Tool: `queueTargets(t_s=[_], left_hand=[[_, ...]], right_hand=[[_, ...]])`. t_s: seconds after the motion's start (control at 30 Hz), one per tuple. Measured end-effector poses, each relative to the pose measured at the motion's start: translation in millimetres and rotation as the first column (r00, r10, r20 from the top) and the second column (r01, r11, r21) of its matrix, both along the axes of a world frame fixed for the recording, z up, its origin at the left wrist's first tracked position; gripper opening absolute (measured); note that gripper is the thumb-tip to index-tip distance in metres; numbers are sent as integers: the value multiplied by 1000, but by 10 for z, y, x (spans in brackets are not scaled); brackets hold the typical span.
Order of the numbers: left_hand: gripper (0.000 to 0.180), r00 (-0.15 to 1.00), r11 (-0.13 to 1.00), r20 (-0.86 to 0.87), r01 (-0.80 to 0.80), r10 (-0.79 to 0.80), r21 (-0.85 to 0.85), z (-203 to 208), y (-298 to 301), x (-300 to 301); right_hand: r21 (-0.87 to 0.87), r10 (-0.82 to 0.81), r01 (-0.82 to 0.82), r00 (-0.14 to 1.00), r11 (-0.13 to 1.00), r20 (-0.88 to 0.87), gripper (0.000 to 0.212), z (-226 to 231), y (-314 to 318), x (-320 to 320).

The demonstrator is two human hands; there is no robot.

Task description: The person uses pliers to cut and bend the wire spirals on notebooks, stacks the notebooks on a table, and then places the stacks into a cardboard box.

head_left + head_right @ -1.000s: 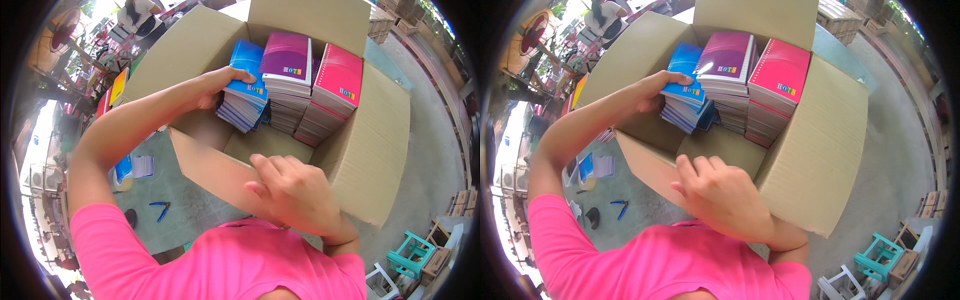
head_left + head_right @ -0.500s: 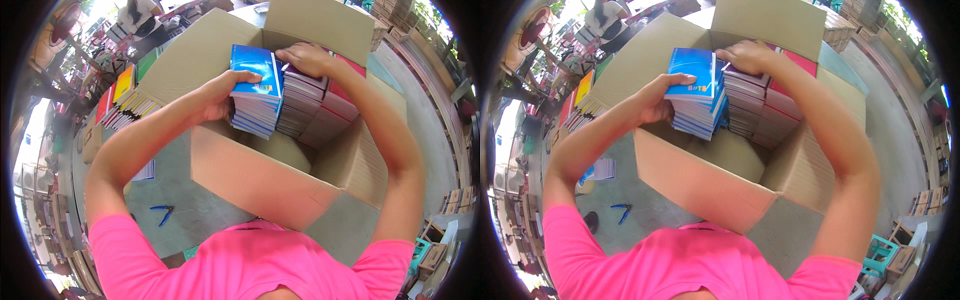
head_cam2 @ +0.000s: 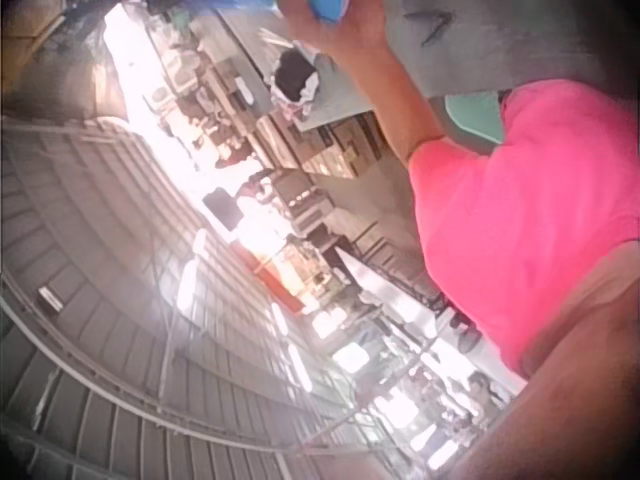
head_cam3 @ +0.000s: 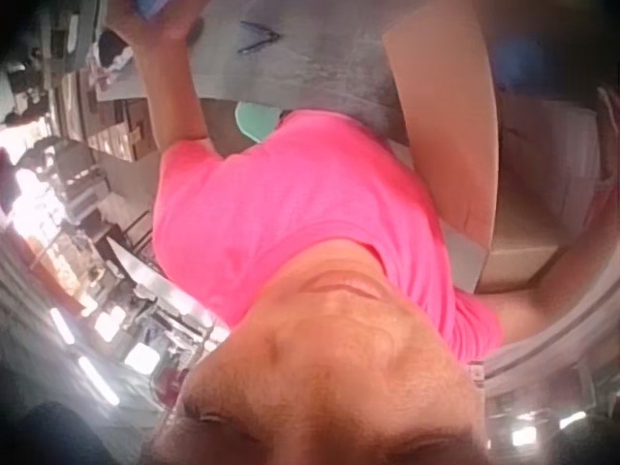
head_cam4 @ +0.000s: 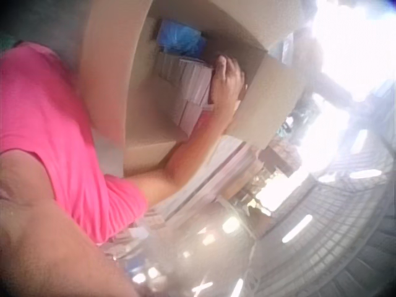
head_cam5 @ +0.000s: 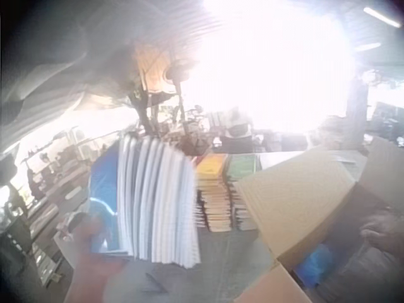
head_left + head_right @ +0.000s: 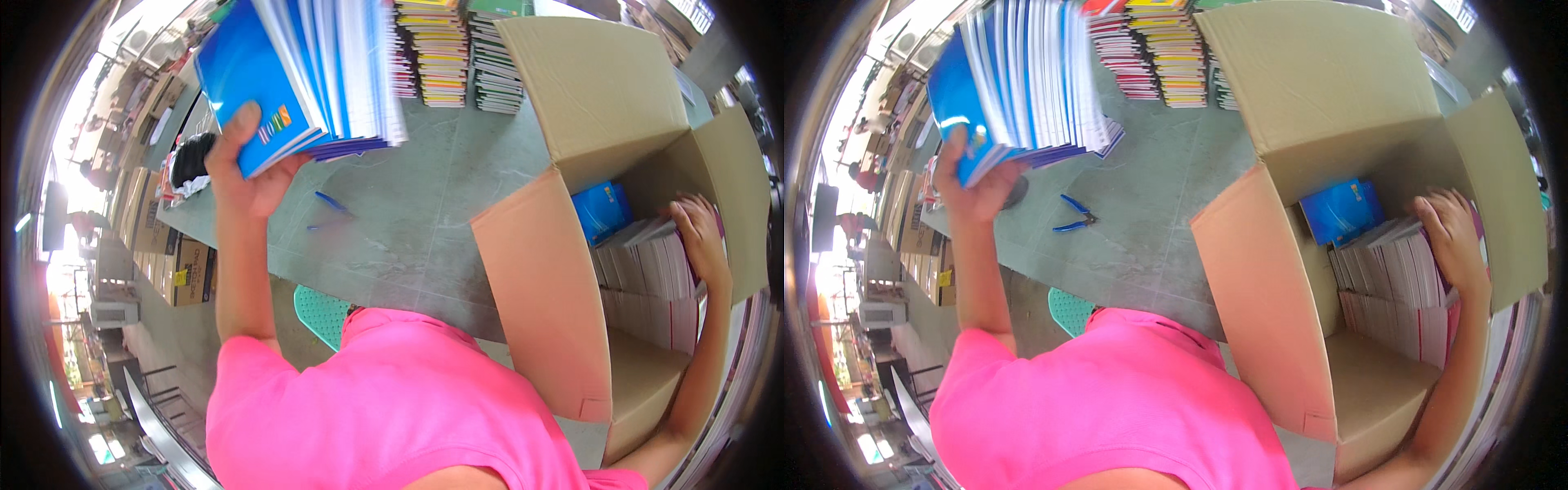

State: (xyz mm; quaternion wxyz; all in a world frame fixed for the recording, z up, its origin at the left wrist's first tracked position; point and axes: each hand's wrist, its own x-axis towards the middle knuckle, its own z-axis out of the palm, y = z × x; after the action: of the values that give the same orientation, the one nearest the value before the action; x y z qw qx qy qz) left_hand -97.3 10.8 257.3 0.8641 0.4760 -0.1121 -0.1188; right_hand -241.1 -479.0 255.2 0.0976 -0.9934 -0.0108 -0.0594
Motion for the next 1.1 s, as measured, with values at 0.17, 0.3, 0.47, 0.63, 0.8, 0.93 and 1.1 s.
queueTargets(t_s=[0.17,0.3,0.47,0.63,0.8,0.93,1.1], left_hand=[[48,811,861,-300,-435,502,265,-1084,500,-18],[49,772,929,-520,-342,365,144,-1989,820,195],[53,701,920,-645,-392,305,9,-2169,501,597],[85,708,952,-636,-239,306,192,-2067,569,859],[113,588,919,-709,-301,390,256,-2181,803,692],[73,642,810,-512,-340,571,477,-2545,1165,612],[30,720,443,505,-692,476,571,-891,410,368]], right_hand=[[-19,-144,143,967,990,-213,39,250,49,-76],[-16,-88,87,992,996,-88,35,70,-100,-109],[-53,-87,82,990,995,-108,29,64,-131,-127],[-8,-83,83,994,997,-68,30,56,-37,-88],[-2,-93,93,994,996,-58,28,20,-83,-138],[-22,-81,85,987,996,141,25,-187,-454,-332],[-117,-3,-4,998,993,-58,33,-9,-25,33]])
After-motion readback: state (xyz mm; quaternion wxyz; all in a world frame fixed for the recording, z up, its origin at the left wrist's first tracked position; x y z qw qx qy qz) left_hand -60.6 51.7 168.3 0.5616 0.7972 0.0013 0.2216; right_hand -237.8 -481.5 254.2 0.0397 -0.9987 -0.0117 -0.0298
